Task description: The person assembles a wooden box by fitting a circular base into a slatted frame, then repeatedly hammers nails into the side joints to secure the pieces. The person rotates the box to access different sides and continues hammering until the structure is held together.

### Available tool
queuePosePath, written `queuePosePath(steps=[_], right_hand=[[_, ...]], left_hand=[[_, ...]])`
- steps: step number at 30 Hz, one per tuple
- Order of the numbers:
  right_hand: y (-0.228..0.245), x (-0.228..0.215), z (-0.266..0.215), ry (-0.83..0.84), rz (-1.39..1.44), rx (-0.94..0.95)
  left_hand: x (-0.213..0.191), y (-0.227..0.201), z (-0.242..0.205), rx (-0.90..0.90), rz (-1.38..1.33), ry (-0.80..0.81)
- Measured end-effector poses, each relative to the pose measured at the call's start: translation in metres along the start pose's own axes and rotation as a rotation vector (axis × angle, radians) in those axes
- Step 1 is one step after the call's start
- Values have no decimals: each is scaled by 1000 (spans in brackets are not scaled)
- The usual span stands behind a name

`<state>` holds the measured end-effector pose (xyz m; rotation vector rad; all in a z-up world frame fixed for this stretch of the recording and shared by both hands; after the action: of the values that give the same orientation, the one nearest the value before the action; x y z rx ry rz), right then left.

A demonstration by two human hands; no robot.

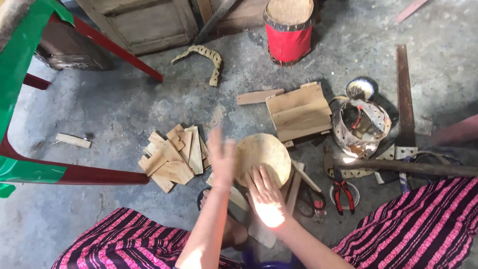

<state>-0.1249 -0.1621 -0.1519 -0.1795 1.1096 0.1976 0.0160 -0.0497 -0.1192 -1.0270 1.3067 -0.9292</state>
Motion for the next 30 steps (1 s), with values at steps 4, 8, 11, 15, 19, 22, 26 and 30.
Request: queuePosePath(steps=[4,8,11,15,19,22,26,30], right_hand=[[8,23,-33,33,505,56],[7,21,-59,72,478,39],[16,-7,-62,23,664,197],[-34,-56,-51,108,1485,421],[-49,9,-108,4,820,732],[-75,83,-144,-33,799,968],[-91,111,-132,439,798,973],[-97,107,-100,253,856,905]], left_hand=[[46,-63,-47,500,517,235],[61,-77,-63,-49,857,728],[56,-78,-70,-42,869,763],[57,-73,-72,1,898,740],[49,-59,-68,-20,913,712],[43,-56,-68,-25,832,770],[41,-54,-68,23,811,774],[39,-46,-74,52,827,780]])
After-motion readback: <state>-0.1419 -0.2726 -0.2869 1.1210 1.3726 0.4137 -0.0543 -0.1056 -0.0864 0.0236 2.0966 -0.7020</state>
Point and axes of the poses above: each hand's wrist, its own z-axis towards the middle knuckle, its own x-axis out of the palm, y = z × x, the point moved 1 cm from there along z, towards the middle knuckle, and after that the axes turned 7 degrees about -z, right-handed, at the moved point
